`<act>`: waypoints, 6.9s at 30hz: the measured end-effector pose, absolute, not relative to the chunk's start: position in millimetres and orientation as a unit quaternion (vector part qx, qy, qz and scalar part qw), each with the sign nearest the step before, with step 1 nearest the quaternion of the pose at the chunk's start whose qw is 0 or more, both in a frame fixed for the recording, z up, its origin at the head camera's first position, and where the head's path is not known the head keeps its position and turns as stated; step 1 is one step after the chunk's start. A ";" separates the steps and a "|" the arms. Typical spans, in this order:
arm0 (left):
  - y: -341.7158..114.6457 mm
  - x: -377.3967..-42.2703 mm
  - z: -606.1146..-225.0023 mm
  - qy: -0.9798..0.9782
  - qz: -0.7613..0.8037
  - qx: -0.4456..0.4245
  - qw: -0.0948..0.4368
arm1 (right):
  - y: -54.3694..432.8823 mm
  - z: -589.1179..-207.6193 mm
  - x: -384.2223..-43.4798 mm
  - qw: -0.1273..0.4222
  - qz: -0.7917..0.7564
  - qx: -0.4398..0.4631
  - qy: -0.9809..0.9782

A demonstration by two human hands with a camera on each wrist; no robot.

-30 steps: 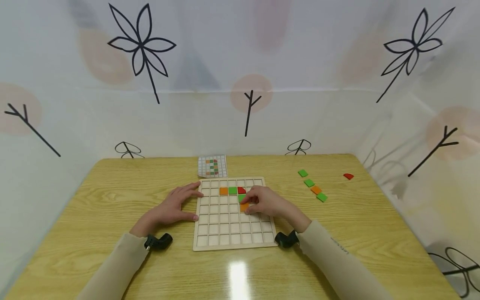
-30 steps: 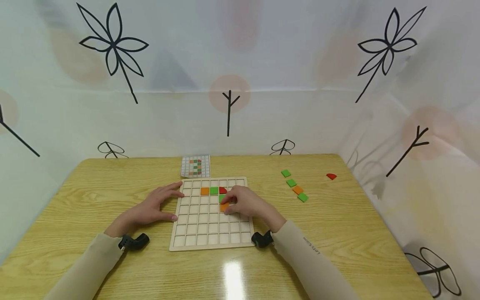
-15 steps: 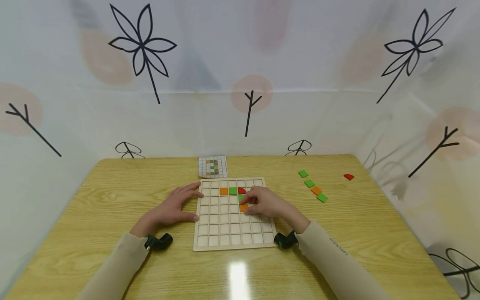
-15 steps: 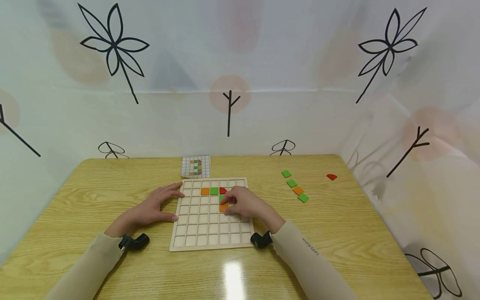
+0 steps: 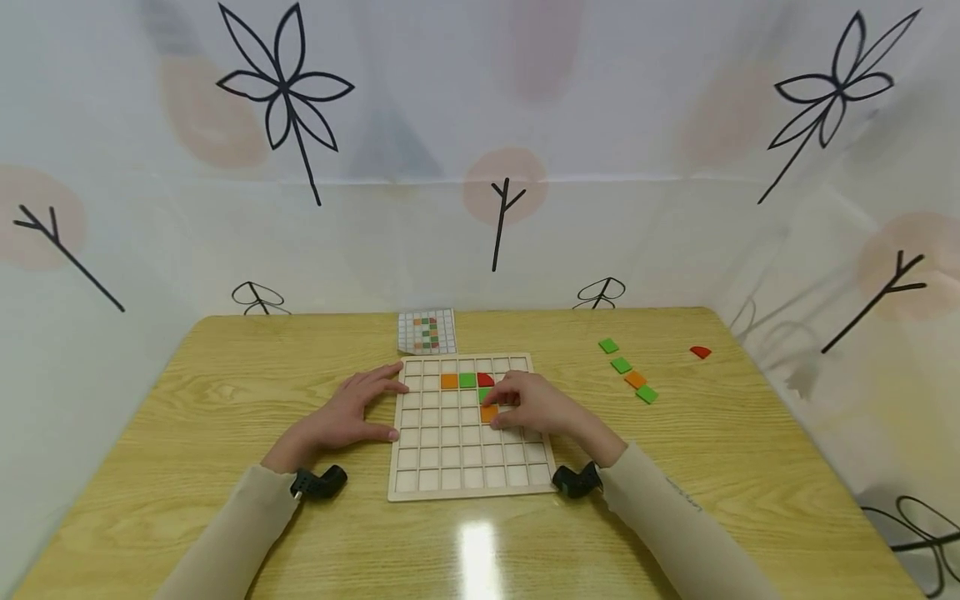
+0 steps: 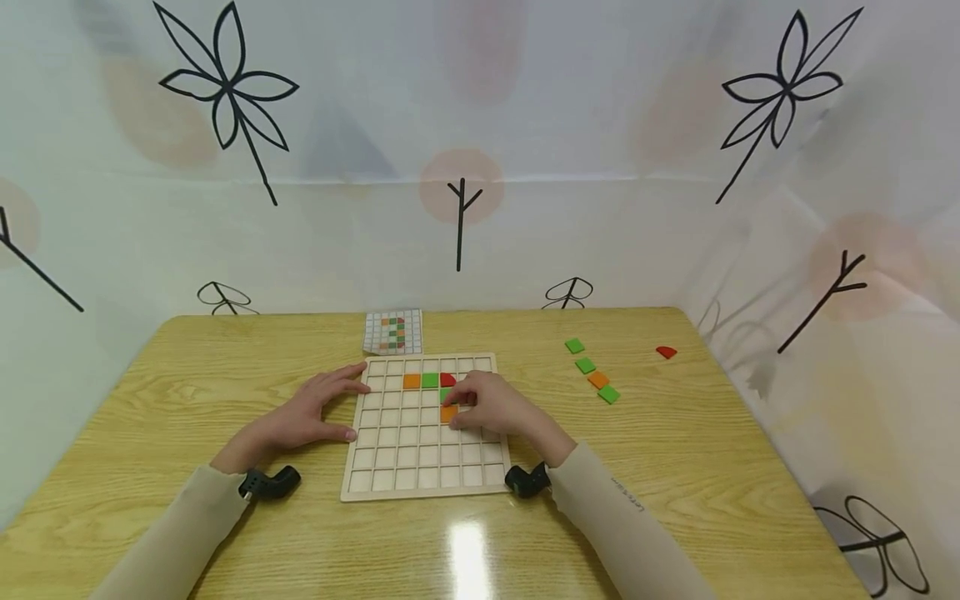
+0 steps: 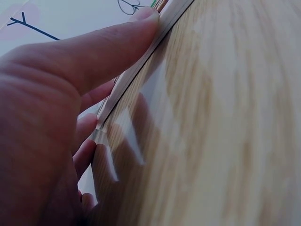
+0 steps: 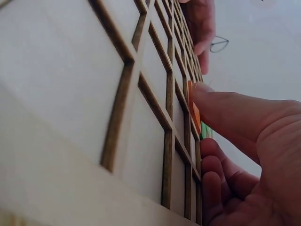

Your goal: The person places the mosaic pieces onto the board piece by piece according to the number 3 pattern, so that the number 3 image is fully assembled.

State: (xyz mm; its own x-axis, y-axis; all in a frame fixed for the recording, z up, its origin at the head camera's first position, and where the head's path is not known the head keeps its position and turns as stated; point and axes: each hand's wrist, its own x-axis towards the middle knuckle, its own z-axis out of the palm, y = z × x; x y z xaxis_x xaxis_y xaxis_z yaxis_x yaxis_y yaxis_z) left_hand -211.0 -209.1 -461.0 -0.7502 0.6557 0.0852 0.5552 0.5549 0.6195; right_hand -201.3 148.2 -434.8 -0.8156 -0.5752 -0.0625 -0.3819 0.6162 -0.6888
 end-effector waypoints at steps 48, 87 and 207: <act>-209.0 -210.4 -458.1 0.878 0.324 0.343 0.081 | 298.3 -429.0 -178.9 -0.022 -0.344 -0.150 0.927; -207.0 -209.3 -459.3 0.877 0.322 0.350 0.072 | 350.5 -433.0 -174.9 0.027 -0.307 -0.120 0.944; -206.3 -206.5 -456.8 0.882 0.322 0.335 0.076 | 126.8 -427.2 -201.5 0.085 -0.293 -0.356 0.883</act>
State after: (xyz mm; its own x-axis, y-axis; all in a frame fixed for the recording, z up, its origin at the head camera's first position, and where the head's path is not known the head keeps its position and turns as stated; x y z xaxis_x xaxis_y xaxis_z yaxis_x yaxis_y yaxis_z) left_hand -206.5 -206.3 -456.8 -0.7645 0.6394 0.0820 0.5419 0.5685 0.6190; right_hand -201.5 126.8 -427.2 -0.7318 -0.6790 0.0587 -0.5792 0.5741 -0.5787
